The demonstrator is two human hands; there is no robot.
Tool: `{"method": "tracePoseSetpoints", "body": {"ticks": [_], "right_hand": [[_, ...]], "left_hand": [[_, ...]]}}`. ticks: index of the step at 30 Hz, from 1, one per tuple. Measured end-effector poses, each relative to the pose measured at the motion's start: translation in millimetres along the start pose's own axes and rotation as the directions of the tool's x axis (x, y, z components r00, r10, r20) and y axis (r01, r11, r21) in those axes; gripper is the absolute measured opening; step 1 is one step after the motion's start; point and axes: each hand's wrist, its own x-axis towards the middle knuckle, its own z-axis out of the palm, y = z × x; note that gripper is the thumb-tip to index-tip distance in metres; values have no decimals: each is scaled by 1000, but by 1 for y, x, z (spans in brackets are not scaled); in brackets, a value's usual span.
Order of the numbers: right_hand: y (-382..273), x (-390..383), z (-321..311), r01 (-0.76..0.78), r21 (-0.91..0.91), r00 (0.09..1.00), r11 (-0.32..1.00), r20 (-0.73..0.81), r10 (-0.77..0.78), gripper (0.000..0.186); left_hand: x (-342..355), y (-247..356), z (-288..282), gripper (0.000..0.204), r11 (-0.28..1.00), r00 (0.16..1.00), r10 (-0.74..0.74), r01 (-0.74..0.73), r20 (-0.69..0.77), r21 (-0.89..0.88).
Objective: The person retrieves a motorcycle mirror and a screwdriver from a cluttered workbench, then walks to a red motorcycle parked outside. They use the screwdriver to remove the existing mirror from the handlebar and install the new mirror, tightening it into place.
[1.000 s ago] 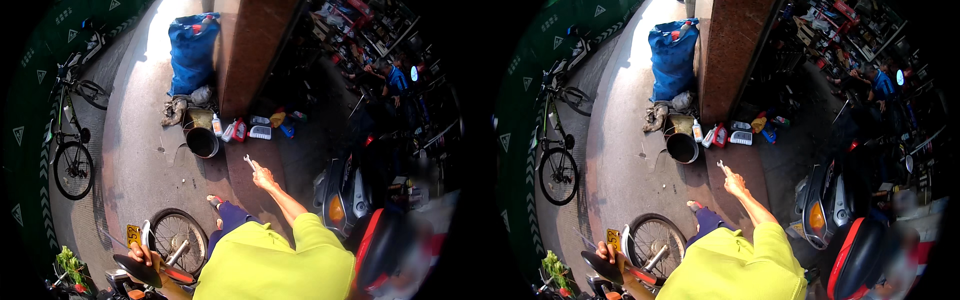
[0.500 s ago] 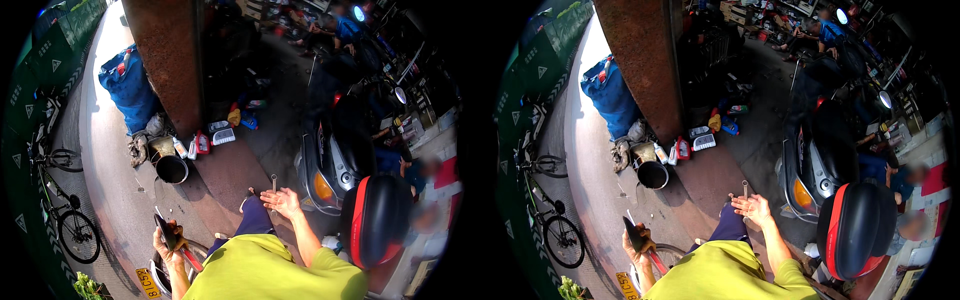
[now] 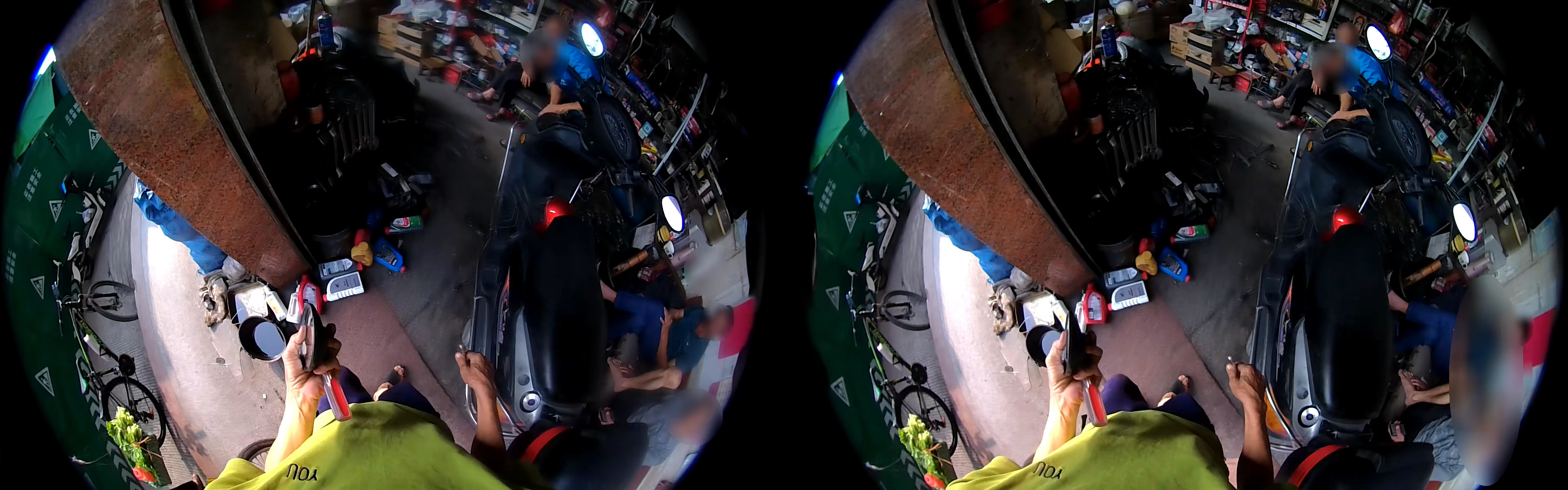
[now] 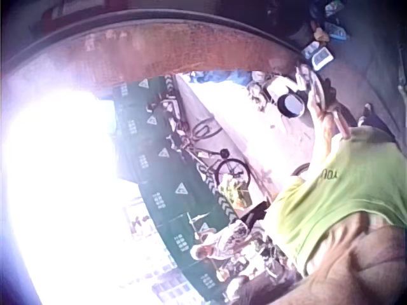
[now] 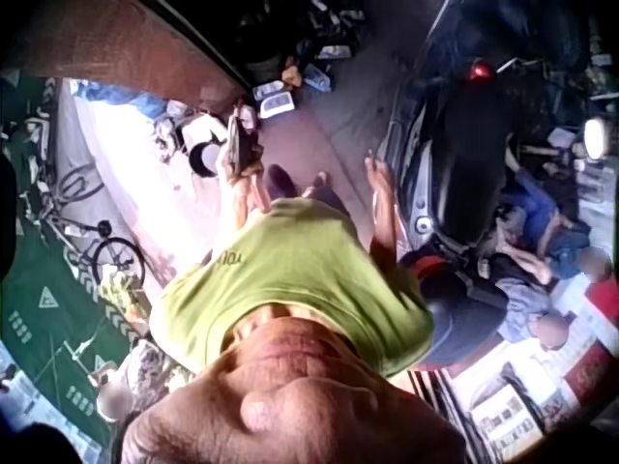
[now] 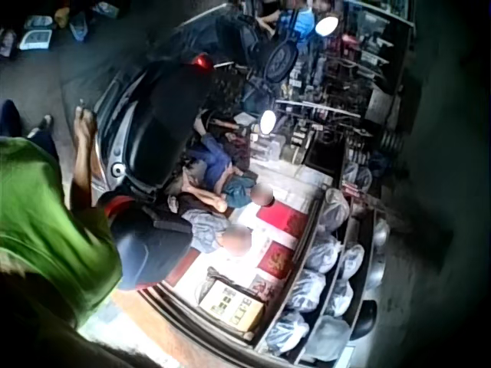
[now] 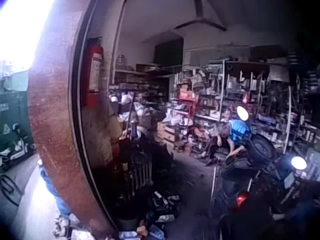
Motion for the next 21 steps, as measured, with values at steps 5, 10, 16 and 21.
{"method": "tracePoseSetpoints", "body": {"ticks": [5, 10, 16, 21], "right_hand": [[-10, 105, 9, 373, 58, 903, 926, -252, -348, 37], [-77, 213, -3, 152, 362, 982, 920, 53, -183, 42], [-185, 345, -53, 267, 322, 963, 908, -111, -244, 52], [-244, 469, -81, 317, 444, 945, 838, -77, -317, 50]], "left_hand": [[62, 14, -1, 41, 993, 990, 96, -103, -106, -64], [140, 48, 20, 30, 974, 977, 200, -206, -73, -94], [218, 88, 107, 23, 913, 909, 407, -408, -92, 15], [251, 97, 141, 29, 773, 763, 633, -633, -128, 46]]}}
